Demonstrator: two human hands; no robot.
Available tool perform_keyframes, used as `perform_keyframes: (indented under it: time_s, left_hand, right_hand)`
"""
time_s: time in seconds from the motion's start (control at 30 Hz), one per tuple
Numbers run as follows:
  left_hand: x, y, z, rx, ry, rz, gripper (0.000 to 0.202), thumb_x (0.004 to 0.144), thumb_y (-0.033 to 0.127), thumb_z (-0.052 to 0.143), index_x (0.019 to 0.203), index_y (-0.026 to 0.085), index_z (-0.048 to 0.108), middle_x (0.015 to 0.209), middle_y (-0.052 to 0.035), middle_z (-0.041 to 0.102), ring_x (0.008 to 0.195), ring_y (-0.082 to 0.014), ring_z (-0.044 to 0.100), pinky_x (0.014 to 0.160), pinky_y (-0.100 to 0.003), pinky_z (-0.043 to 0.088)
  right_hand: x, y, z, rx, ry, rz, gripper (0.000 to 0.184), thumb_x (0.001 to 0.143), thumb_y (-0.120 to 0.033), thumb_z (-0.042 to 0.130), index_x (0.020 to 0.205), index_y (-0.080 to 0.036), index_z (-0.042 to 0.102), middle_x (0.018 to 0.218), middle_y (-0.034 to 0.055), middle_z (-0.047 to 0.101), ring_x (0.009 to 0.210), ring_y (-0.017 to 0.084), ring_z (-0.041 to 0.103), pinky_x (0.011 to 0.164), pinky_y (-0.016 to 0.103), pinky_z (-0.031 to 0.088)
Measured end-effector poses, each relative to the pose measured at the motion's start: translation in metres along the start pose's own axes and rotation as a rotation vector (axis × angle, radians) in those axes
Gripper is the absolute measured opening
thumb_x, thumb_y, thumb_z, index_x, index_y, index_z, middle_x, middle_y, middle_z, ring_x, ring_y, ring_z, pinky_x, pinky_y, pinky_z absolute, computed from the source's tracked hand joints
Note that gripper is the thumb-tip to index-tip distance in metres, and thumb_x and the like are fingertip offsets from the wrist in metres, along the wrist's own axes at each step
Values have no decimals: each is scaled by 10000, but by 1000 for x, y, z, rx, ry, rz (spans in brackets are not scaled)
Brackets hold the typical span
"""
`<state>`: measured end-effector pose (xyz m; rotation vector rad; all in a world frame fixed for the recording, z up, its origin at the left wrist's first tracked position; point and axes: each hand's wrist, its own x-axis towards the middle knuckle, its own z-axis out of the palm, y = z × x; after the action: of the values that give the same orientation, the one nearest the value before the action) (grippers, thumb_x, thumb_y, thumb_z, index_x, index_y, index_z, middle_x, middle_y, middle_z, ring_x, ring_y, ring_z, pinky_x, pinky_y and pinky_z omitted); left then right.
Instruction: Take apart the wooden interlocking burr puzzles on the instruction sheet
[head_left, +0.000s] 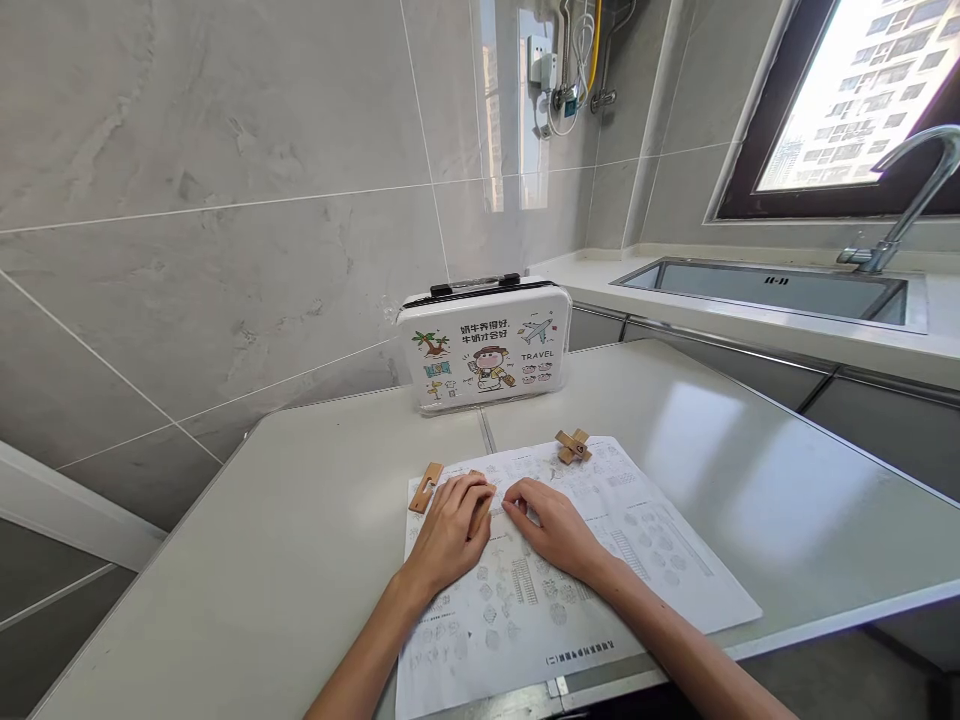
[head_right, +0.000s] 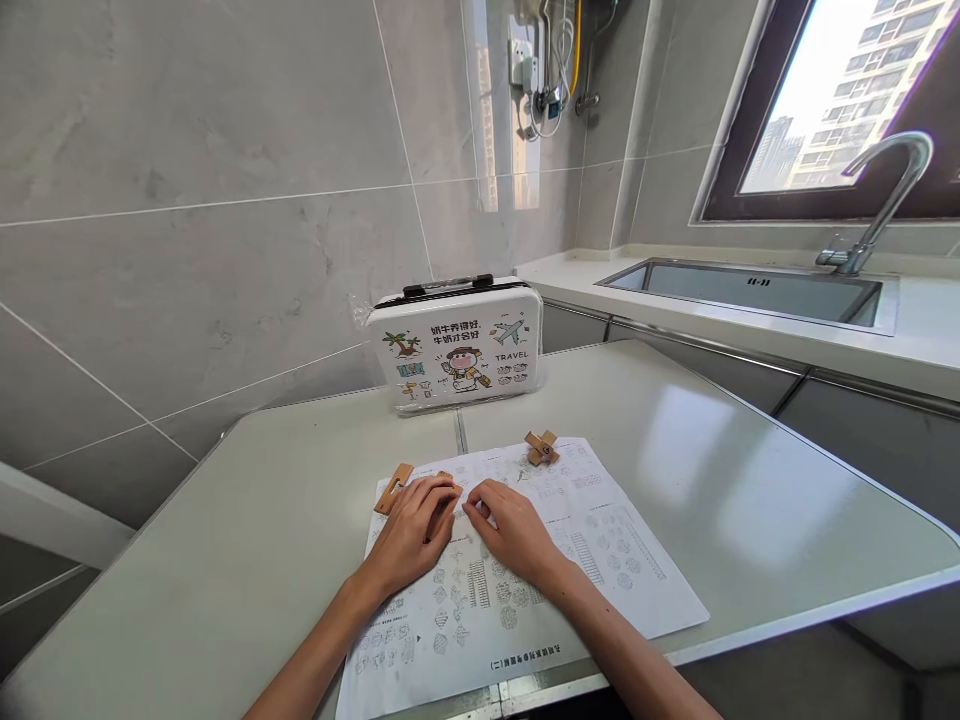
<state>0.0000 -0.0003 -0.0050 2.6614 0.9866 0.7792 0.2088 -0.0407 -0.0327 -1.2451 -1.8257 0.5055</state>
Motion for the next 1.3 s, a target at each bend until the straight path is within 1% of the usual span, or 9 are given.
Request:
perform_keyframes:
  time_s: [0.33, 0.47, 0.6, 0.7, 0.77, 0.87, 1.0, 1.17, 1.3]
  left_hand:
    - [-2, -14, 6, 104, 168, -125, 266, 994, 109, 472, 1155, 265, 616, 1227, -82, 663, 1145, -305, 626, 970, -520, 520]
    - [-3, -21, 8, 127, 211, -160, 299, 981, 73, 449, 1150, 261, 608, 1161, -84, 673, 1111, -317, 623, 934, -523, 525]
    - [-3, -22, 8, 125, 219, -170, 305, 962, 77, 483, 1179, 260, 594, 1176, -86, 671, 1098, -318, 621, 936, -526, 521]
    - [-2, -18, 8, 107, 198, -161, 282, 959, 109, 518, 1192, 256, 583, 1221, -85, 659, 1137, -318, 609, 948, -516, 526]
    - [-2, -15, 8, 88, 177, -147, 276, 963, 121, 525, 1198, 256, 581, 1248, -84, 648, 1170, -314, 603, 961, -504, 530]
    - [-2, -9, 8, 54, 144, -120, 260, 972, 132, 528, 1195, 256, 584, 1263, -83, 638, 1209, -306, 596, 1000, -497, 525]
    - [-2, -4, 7, 15, 101, -88, 220, 987, 153, 537, 1171, 257, 598, 1258, -79, 640, 1230, -294, 595, 1022, -483, 524]
    - [-2, -2, 5, -15, 74, -65, 207, 990, 172, 546, 1165, 265, 608, 1248, -82, 645, 1219, -294, 610, 1016, -485, 533]
    - [-2, -2, 5, -30, 63, -52, 208, 989, 177, 547, 1165, 266, 616, 1247, -87, 646, 1197, -292, 625, 1010, -488, 540]
  right_hand:
    - [0, 5, 1, 18, 34, 27, 166, 1039, -313, 564, 894, -255, 620, 901, 26, 703, 781, 213, 642, 710, 336, 478]
    - [1, 3, -1, 36, 55, 99, 284, 1039, -449, 526, 844, -262, 613, 861, 39, 706, 764, 235, 642, 707, 360, 471]
    - [3, 4, -1, 67, 106, 185, 412, 1017, -589, 508, 780, -259, 575, 786, 43, 705, 714, 238, 628, 678, 365, 466]
    - [5, 5, -3, 120, 160, 260, 455, 1027, -619, 480, 761, -255, 546, 755, 43, 712, 663, 223, 616, 634, 348, 459]
    - [6, 5, -4, 170, 195, 300, 435, 1052, -609, 431, 831, -254, 551, 781, 42, 731, 637, 210, 620, 613, 336, 471]
    - [9, 6, -7, 252, 255, 346, 370, 1068, -593, 395, 1067, -248, 530, 828, 31, 748, 614, 192, 635, 618, 327, 509]
    - [11, 15, -9, 452, 417, 441, 462, 1009, -583, 521, 1304, -240, 428, 878, 15, 744, 602, 174, 641, 632, 324, 526]
    - [12, 24, -14, 647, 524, 545, 545, 922, -475, 620, 1355, -277, 354, 1005, 28, 746, 540, 140, 603, 481, 262, 436]
    - [12, 24, -19, 726, 545, 613, 597, 868, -411, 648, 1369, -310, 339, 1001, 13, 742, 535, 144, 601, 451, 252, 420]
